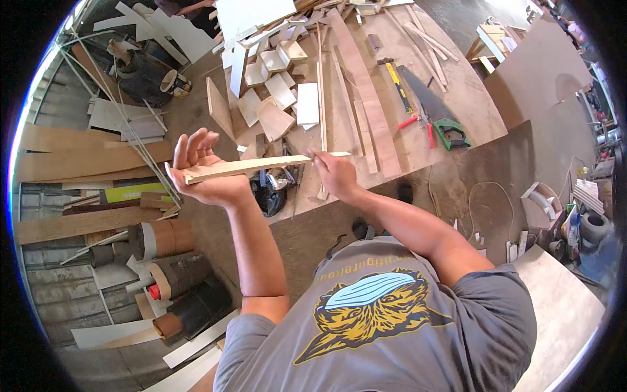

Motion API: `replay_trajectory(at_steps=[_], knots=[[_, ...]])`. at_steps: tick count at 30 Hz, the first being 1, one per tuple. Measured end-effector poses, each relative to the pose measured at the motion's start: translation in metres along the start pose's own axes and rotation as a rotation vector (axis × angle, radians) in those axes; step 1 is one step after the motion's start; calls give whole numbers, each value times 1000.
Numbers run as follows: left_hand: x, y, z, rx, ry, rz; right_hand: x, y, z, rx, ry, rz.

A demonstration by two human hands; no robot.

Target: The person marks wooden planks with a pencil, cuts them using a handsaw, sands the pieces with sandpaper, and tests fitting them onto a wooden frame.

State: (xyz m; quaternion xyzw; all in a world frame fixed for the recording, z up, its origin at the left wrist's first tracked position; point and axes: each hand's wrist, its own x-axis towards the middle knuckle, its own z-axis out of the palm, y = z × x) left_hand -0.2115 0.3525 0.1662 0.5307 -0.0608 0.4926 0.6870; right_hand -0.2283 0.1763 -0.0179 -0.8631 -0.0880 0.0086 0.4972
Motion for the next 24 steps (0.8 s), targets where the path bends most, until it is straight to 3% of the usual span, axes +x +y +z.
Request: replay_trajectory(at_steps=[3, 4, 7, 11, 17, 21, 24], knots=[[6, 0, 1, 7, 47, -75, 6, 24, 12, 79, 51, 96], [5, 1, 3, 22, 69, -91, 2, -13, -14, 135, -116, 170], [6, -2, 7, 16, 52, -83, -8, -27, 0, 223, 188, -177], [7, 0, 14, 48, 65, -78, 10, 45, -1, -43, -95, 351], [11, 1, 8, 96, 39, -105, -1, 61, 15, 169, 113, -35], [17, 1, 10, 108, 153, -141, 21, 151, 36, -164, -10, 375], [25, -4, -10, 234, 128, -117, 11, 137, 47, 85, 82, 75]])
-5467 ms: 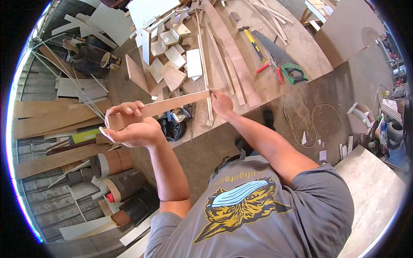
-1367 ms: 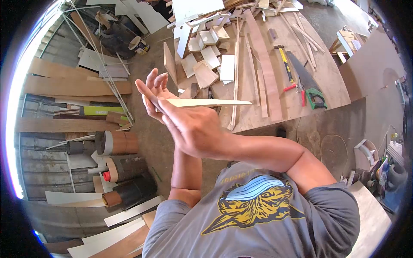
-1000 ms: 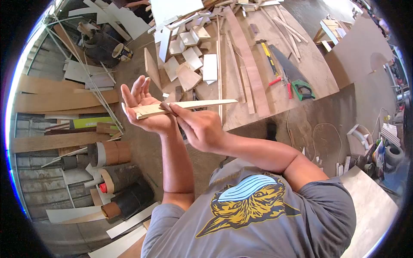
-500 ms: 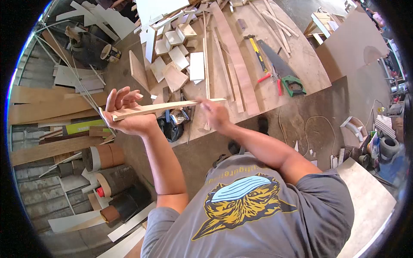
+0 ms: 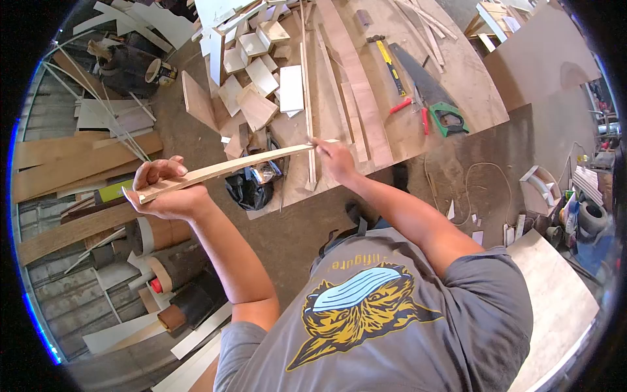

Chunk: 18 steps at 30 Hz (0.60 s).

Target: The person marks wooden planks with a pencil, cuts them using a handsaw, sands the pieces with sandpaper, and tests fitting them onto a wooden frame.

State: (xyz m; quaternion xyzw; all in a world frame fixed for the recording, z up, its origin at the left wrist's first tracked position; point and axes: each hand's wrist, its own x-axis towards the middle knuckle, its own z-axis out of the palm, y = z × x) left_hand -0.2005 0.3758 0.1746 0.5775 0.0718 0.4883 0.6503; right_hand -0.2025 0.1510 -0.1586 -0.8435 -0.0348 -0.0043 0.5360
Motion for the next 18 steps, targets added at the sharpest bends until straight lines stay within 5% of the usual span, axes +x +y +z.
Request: replay_trajectory(at_steps=[1, 2, 5, 9, 10, 13, 16, 18], knots=[[2, -4, -4, 27, -10, 7, 0, -14, -6, 52, 6, -98], [3, -2, -2, 2, 49, -28, 3, -28, -26, -60, -168, 78], [8, -3, -4, 34, 129, -53, 18, 52, 4, -204, -41, 321], [21, -14, -30, 0, 137, -74, 1, 4, 3, -62, -15, 81], [21, -13, -29, -6, 174, -88, 2, 3, -3, -151, -113, 178], [23, -15, -33, -32, 220, -117, 16, 62, 19, -193, 48, 436], [27, -20, -41, -38, 220, -80, 6, 34, 17, -162, -6, 161], [28, -22, -38, -11, 321, -93, 12, 34, 7, -219, 9, 245]])
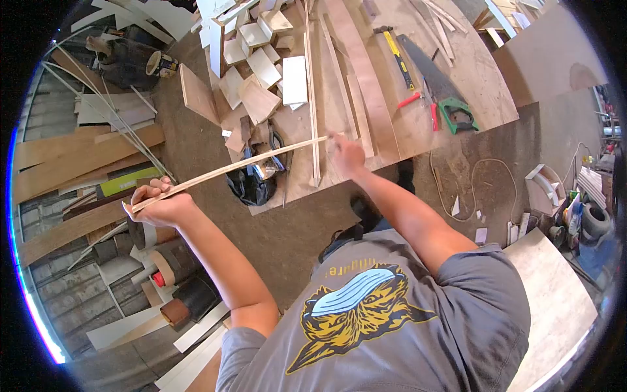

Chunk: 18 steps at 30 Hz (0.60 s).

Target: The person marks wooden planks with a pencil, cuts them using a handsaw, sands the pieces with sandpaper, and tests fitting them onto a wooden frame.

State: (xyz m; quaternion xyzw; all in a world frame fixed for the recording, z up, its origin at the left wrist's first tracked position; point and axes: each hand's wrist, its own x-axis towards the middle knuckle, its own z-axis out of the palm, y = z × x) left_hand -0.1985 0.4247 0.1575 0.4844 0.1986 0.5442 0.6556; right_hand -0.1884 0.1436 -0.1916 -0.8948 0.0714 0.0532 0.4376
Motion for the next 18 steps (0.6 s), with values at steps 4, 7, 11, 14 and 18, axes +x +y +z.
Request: replay_trajectory(at_steps=[4, 7, 11, 14, 18], knots=[[1, 1, 6, 19, 116, -71, 7, 6, 4, -58, -59, -31], [2, -1, 8, 52, 178, -63, -1, 4, -1, -112, -1, -213], [9, -4, 7, 78, 177, -63, 11, 8, 14, -5, 40, -35], [-4, 1, 16, 77, 95, -35, -10, -26, 4, 18, 24, -197], [-7, 4, 8, 46, -49, -24, 8, -17, 28, -6, 60, 20]])
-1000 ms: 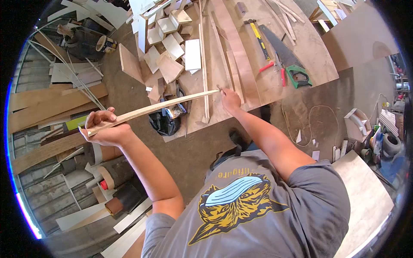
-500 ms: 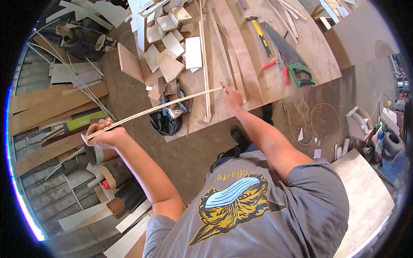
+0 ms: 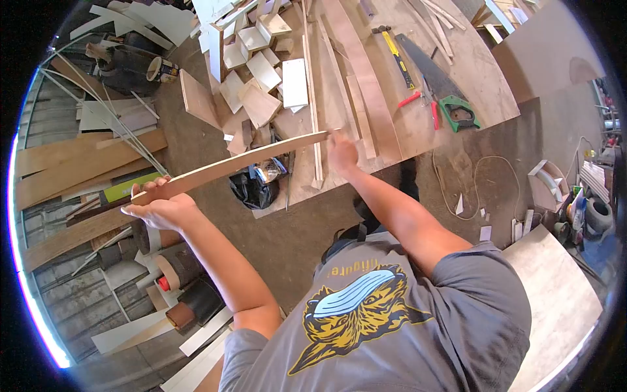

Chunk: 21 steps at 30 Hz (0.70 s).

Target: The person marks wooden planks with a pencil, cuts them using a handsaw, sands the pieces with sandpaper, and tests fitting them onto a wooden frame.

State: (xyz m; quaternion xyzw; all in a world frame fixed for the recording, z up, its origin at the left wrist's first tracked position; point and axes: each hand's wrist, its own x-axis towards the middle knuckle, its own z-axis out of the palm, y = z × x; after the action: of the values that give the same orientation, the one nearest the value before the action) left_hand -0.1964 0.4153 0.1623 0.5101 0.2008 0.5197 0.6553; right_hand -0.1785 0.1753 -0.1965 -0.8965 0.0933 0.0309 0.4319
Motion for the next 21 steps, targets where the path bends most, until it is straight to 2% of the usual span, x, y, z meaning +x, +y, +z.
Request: replay_trajectory(at_steps=[2, 5, 6, 9, 10, 13, 14, 15, 17, 18, 21], knots=[[-7, 1, 1, 3, -21, 16, -15, -26, -9, 131, -37, -218], [-16, 4, 1, 41, -15, 42, 5, -5, -7, -46, -103, 6], [-17, 4, 0, 45, -25, 54, 6, -1, -12, -59, -62, 119], [-25, 6, 5, 47, -30, 96, -11, -18, -3, 53, -67, -140], [-30, 7, 5, 52, -24, 107, -21, -36, -15, 212, -6, -336], [-42, 12, 9, 73, 3, 119, 2, -9, -10, -40, -132, -146], [-44, 12, 9, 55, -21, 112, 11, 12, 6, 11, 2, -50], [-44, 12, 6, 39, -45, 108, 9, 6, 7, 11, 40, -114], [-45, 14, 6, 7, -69, 109, -3, -24, 4, 19, 115, -249], [-49, 15, 7, -7, -66, 110, -22, -58, -16, 60, -37, -237], [-58, 16, 7, -2, -72, 131, -67, -159, -89, 281, -148, -368]])
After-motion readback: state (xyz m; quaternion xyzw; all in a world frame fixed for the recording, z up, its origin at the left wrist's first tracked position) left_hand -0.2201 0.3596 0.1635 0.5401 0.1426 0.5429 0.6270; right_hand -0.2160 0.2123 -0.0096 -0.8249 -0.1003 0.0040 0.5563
